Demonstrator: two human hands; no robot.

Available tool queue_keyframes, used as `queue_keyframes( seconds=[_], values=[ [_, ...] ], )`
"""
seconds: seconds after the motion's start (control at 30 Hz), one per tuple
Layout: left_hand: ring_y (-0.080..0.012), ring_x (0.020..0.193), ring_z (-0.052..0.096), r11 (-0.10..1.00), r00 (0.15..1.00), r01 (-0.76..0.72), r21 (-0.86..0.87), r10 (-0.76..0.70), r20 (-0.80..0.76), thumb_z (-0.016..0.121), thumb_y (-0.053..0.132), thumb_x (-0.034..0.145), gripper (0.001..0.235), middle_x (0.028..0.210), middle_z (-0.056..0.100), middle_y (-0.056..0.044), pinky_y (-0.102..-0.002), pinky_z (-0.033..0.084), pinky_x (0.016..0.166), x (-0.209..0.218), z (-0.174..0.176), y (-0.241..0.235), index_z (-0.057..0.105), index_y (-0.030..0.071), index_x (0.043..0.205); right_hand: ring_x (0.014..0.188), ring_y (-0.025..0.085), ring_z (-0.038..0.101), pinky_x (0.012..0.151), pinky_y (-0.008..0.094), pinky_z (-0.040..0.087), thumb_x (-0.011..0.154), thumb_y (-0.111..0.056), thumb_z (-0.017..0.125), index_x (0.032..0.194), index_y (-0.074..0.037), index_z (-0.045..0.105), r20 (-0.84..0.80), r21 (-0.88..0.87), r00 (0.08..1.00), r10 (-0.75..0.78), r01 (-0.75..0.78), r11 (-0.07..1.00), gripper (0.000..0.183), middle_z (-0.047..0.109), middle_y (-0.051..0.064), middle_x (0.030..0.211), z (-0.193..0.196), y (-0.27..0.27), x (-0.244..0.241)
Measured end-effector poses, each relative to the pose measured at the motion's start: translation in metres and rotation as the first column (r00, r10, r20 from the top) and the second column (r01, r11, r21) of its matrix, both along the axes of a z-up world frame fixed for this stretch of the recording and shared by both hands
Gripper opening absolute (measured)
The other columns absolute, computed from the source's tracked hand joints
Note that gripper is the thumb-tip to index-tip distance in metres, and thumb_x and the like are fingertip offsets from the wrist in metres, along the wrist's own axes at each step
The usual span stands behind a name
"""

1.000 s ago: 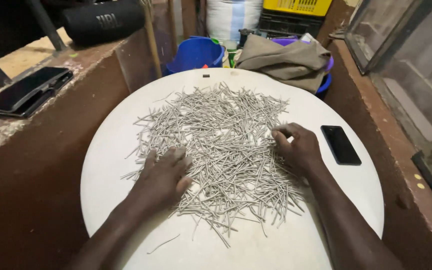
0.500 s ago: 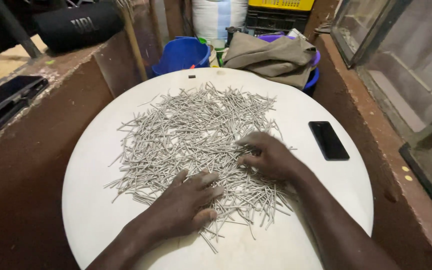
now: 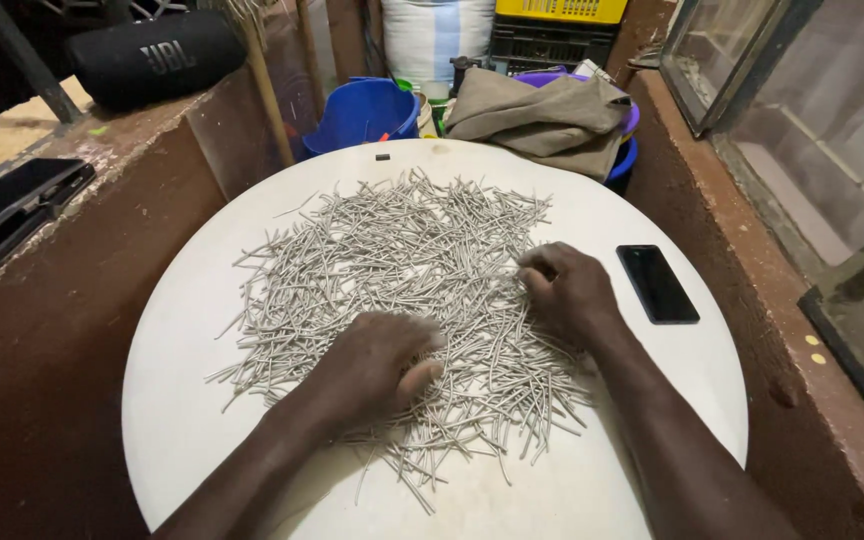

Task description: The person sorts a pile of small, thin, silver-colored rods on a white circular table. They repeatedly pick up handfuls of the rods, separate them, and spread them out across the table surface using both hands.

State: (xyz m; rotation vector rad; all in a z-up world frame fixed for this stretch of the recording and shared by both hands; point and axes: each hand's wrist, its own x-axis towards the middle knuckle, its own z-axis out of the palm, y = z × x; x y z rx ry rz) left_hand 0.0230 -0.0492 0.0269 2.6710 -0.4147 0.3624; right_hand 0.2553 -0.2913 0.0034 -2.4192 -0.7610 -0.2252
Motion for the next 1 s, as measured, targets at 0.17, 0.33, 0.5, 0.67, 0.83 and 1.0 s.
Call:
queue_keyframes(
  seconds=[0.17,0.33,0.5,0.67,0.83,1.0],
  values=[
    [-0.0352,0.152,0.046,0.993,0.95,-0.017,0.117,0.053,-0.307,0.055,0.052,0.104,0.056,0.152,0.062,-0.014,-0.058,0.027,0.125,0.023,0.033,-0.023,0.065,0.014,0.145,0.106,0.027,0.075,0.093,0.044,0.06,0.097,-0.032,0.074,0.118,-0.028,0.079,0.022,0.049,0.998,-0.057,0.056,0.997,0.022,0.077,0.002,0.105,0.0,-0.009,0.008],
    [-0.04,0.163,0.024,0.978,0.918,0.024,0.209,0.061,-0.392,0.05,0.062,0.1,0.075,0.173,0.035,-0.012,-0.067,0.017,0.129,0.033,0.028,-0.032,0.045,0.02,0.162,0.114,0.036,0.071,0.098,0.052,0.059,0.093,-0.028,0.072,0.124,-0.022,0.077,0.066,-0.028,0.995,-0.073,0.075,0.997,0.032,0.076,0.009,0.115,-0.008,-0.01,0.023],
    [-0.0421,0.165,0.007,0.99,0.911,-0.021,0.137,0.076,-0.406,0.053,0.068,0.098,0.09,0.178,0.02,-0.016,-0.068,0.004,0.13,0.026,0.032,-0.031,0.031,0.018,0.169,0.119,0.033,0.071,0.1,0.047,0.059,0.092,-0.032,0.074,0.126,-0.021,0.078,-0.029,-0.021,0.998,0.062,-0.062,0.998,0.036,0.077,0.009,0.119,0.021,-0.008,-0.005],
    [-0.0403,0.165,0.013,0.994,0.895,0.058,0.095,-0.01,-0.446,0.055,0.067,0.096,0.085,0.178,0.024,-0.011,-0.068,0.003,0.13,0.021,0.032,-0.032,0.037,0.022,0.166,0.131,0.044,0.063,0.111,0.056,0.052,0.091,-0.038,0.078,0.125,-0.015,0.08,-0.023,-0.125,0.945,0.326,-0.326,0.937,0.041,0.075,0.018,0.129,0.033,0.012,-0.051],
    [-0.0428,0.158,0.031,0.987,0.942,0.161,0.005,-0.152,-0.3,0.062,0.061,0.098,0.068,0.168,0.046,-0.013,-0.071,0.013,0.127,0.021,0.022,-0.025,0.057,0.018,0.151,0.138,0.035,0.06,0.114,0.051,0.05,0.096,-0.041,0.071,0.124,-0.021,0.081,0.067,-0.216,0.971,0.228,-0.209,0.954,0.036,0.073,0.01,0.133,0.004,0.014,-0.027],
    [-0.0404,0.157,0.033,0.996,0.971,0.081,0.028,-0.072,-0.229,0.06,0.063,0.101,0.06,0.167,0.046,-0.009,-0.072,0.015,0.126,0.032,0.002,-0.01,0.065,0.022,0.145,0.139,0.032,0.059,0.114,0.048,0.05,0.098,-0.052,0.065,0.129,-0.031,0.078,-0.087,-0.127,0.995,0.045,-0.056,0.99,0.04,0.069,0.006,0.136,-0.001,0.0,0.003]
  ],
)
